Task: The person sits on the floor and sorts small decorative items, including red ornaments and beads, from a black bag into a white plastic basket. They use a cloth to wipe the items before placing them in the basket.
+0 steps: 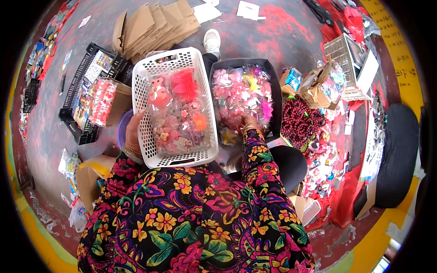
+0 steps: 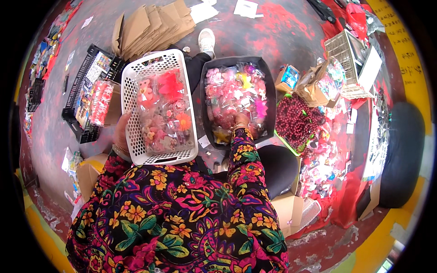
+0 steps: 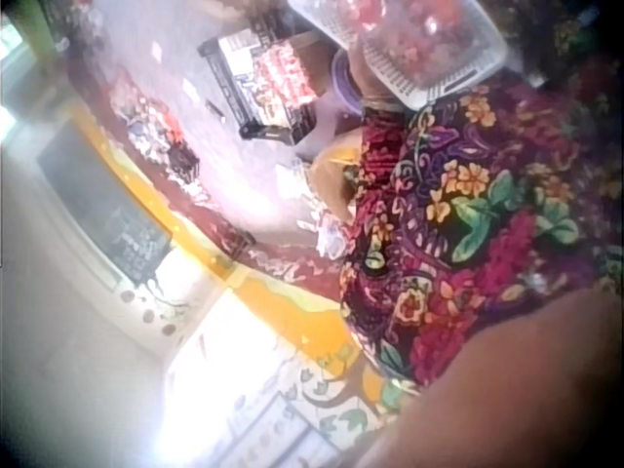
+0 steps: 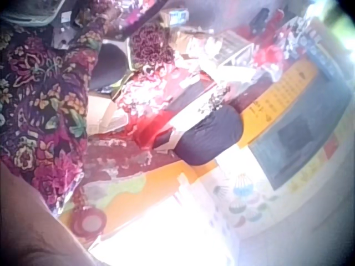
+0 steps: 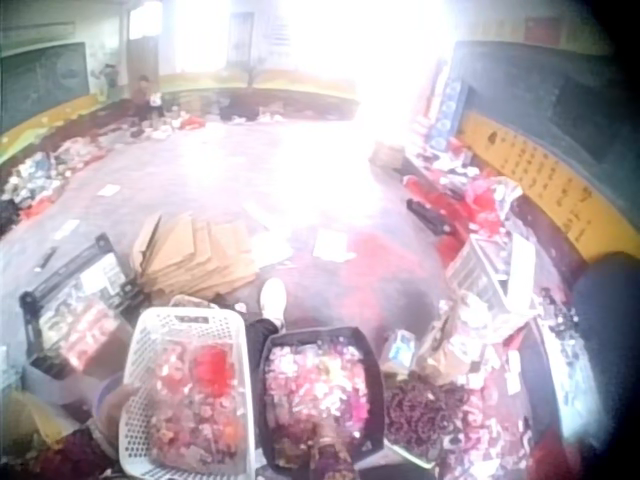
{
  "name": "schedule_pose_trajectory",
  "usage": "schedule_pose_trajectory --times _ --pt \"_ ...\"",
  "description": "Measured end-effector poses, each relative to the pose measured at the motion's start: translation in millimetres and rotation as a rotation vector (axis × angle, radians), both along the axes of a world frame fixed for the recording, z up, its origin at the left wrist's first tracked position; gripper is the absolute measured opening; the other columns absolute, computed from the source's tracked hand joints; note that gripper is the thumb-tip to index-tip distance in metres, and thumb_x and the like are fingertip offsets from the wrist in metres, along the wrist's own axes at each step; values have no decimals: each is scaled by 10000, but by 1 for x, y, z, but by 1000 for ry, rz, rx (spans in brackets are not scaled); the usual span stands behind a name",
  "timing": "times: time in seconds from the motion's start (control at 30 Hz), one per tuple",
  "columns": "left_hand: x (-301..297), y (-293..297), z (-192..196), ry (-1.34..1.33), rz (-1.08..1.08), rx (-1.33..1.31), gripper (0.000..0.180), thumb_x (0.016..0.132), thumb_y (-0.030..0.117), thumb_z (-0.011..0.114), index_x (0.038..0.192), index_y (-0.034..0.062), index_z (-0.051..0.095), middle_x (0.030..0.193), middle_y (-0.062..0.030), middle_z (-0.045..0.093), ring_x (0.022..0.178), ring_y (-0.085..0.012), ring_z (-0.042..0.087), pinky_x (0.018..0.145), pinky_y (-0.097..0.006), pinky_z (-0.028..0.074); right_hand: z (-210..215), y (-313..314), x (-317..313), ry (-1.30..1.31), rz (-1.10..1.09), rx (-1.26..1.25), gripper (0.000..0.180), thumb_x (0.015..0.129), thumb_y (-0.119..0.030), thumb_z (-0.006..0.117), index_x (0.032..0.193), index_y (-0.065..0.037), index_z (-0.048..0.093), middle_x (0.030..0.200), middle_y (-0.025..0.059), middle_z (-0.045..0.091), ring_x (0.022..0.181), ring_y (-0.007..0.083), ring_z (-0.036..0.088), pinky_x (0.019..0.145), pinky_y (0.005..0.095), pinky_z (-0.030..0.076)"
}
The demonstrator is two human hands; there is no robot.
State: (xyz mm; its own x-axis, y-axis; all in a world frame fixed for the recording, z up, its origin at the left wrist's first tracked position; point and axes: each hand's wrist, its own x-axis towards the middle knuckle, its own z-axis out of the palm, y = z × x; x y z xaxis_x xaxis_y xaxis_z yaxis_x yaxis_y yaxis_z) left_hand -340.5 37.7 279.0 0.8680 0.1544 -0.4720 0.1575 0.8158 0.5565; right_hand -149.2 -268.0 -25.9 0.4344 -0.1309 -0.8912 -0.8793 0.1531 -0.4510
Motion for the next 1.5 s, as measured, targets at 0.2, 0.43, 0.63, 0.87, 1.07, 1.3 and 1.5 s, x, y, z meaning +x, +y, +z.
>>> schedule_pose_trajectory --times 0.2,0.43,0.63,0.87,1.07,1.3,1.5 --pt "-3 -6 8 -38 0 -24 395 887 298 444 1150 5 480 895 -124 627 710 -204 639 626 -307 547 79 11 -11 -132 -96 287 98 777 -128 624 729 -100 544 578 12 511 495 189 497 462 355 436" --pt "0 12 -28 -117 -56 -76 386 892 254 416 1170 -9 468 1015 -131 600 901 -232 606 815 -356 491 116 -16 -1 -509 -16 631 180 806 -121 631 971 -126 559 835 -6 600 763 139 582 706 345 491" --pt "3 12 -24 -114 -58 -55 342 899 224 396 1131 -8 492 996 -125 604 882 -221 608 804 -345 493 190 -3 -6 -715 -96 688 38 861 -156 593 854 -128 568 671 -59 528 563 83 500 628 321 499" --pt "6 14 -25 -84 -23 8 288 892 234 434 1035 12 550 888 -87 624 749 -175 619 680 -279 513 187 -5 -13 -645 -108 878 339 847 -149 600 1159 -103 475 1119 10 565 971 164 558 764 365 497" --pt "3 35 -76 -93 19 164 319 913 260 423 1081 11 529 887 -92 629 704 -163 621 598 -255 512 215 15 -21 -717 -40 735 287 811 -26 606 1082 -87 531 958 9 606 783 133 589 639 272 509" --pt "7 32 -78 -114 56 203 312 923 229 422 1094 -12 523 934 -113 623 800 -163 621 692 -264 508 287 58 -51 -801 230 631 292 829 -5 579 1103 -73 504 984 2 582 848 111 579 649 255 487" --pt "5 27 -64 -265 -20 429 383 886 148 470 1239 18 398 1093 -112 539 949 -181 571 811 -301 480 305 118 -77 -978 728 116 169 825 -82 611 982 -24 587 709 -63 480 635 26 418 555 184 349"
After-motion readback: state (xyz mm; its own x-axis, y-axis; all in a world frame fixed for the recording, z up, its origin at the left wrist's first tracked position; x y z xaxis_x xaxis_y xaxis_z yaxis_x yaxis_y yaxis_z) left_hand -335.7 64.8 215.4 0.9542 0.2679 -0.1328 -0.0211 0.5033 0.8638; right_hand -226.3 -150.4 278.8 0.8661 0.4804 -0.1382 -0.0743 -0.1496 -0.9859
